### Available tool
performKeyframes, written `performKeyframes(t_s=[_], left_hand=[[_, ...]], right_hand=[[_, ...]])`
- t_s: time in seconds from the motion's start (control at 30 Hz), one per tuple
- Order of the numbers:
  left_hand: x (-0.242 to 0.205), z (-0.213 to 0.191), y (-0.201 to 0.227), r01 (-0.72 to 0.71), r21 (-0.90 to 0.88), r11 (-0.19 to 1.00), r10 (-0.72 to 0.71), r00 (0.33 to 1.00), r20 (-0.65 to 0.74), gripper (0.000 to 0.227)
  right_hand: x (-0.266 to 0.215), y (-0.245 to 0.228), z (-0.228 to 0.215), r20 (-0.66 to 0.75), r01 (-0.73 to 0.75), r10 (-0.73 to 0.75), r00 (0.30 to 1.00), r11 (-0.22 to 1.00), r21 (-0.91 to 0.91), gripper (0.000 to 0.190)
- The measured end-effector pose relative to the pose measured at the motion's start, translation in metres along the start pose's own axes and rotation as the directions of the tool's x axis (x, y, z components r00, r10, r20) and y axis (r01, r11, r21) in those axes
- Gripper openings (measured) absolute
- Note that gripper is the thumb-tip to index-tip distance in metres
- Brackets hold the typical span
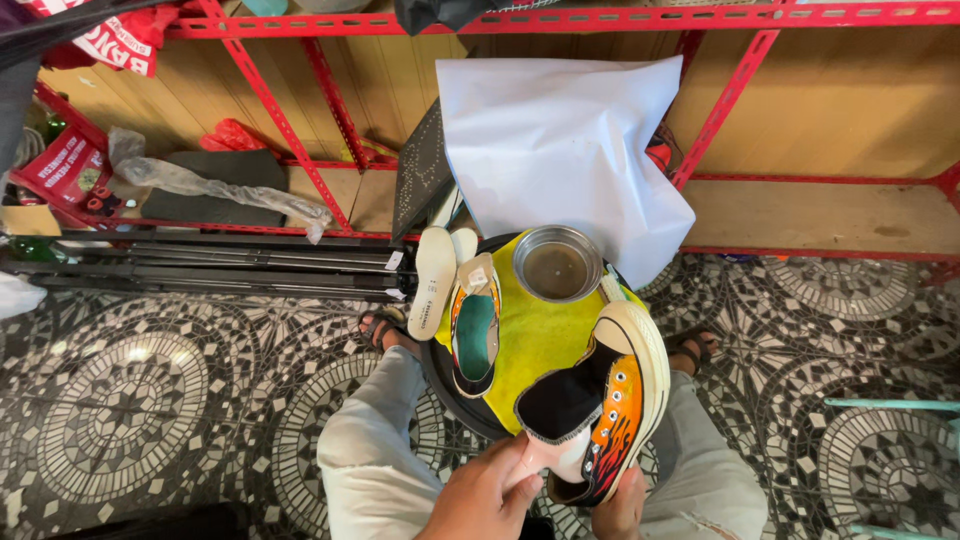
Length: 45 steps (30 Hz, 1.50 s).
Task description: The person uses a hairdryer to dry the inside of a pair of shoes. They hold the shoes with one hand and direct the airflow with the other, rotating the shoes to cover different areas. The person also removes and dries the insoles separately.
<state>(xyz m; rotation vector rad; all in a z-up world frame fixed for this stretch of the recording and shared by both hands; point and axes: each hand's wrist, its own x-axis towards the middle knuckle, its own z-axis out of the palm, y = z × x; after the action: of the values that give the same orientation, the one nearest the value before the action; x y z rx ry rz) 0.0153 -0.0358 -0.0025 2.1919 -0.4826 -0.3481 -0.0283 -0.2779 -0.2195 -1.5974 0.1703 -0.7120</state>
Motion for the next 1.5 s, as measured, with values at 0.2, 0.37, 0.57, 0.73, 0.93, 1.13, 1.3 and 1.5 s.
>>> performKeyframes(t_s=[0.2, 0.37, 0.57, 0.73, 0.93, 1.13, 1.3, 1.5], left_hand=[[0.006, -0.029, 0.008, 0.014, 0.088, 0.996, -0.021, 0.997, 0.077, 0.051], [0.003, -0.033, 0.019, -0.041, 0.080, 0.996, 0.039, 0.999, 0.036, 0.040], [-0.001, -0.032, 0.026, -0.007, 0.073, 0.997, 0.001, 0.997, 0.071, 0.039], [0.000, -0.032, 0.025, 0.006, 0.091, 0.996, -0.014, 0.996, 0.092, 0.040], [0.003, -0.034, 0.030, 0.067, 0.109, 0.992, -0.082, 0.987, 0.141, 0.044], [0.003, -0.027, 0.013, 0.041, 0.068, 0.997, -0.043, 0.998, 0.036, 0.058], [0.000, -0.033, 0.008, 0.042, -0.019, 0.999, -0.044, 0.994, -0.105, 0.046], [0.005, -0.032, 0.009, -0.052, -0.037, 0.998, 0.042, 0.974, -0.224, 0.050]], right_hand=[[0.008, 0.051, 0.028, -0.400, 0.195, -0.185, 0.898, 0.981, -0.017, 0.051], [0.002, 0.041, 0.017, -0.313, 0.145, -0.142, 0.939, 0.989, -0.015, 0.051], [0.005, 0.014, 0.017, -0.203, 0.077, -0.078, 0.976, 0.997, -0.013, 0.054], [0.006, -0.006, 0.017, -0.133, 0.048, -0.048, 0.990, 0.999, -0.003, 0.058], [0.011, -0.031, 0.013, -0.018, 0.004, -0.004, 1.000, 1.000, 0.005, 0.066], [0.018, -0.047, 0.014, 0.089, -0.043, 0.042, 0.995, 0.999, 0.015, 0.077], [0.017, -0.029, 0.017, -0.006, -0.474, 0.478, 0.878, 0.873, 0.111, 0.072], [0.055, -0.099, 0.028, -0.135, -0.773, 0.765, 0.629, 0.635, -0.005, 0.063]])
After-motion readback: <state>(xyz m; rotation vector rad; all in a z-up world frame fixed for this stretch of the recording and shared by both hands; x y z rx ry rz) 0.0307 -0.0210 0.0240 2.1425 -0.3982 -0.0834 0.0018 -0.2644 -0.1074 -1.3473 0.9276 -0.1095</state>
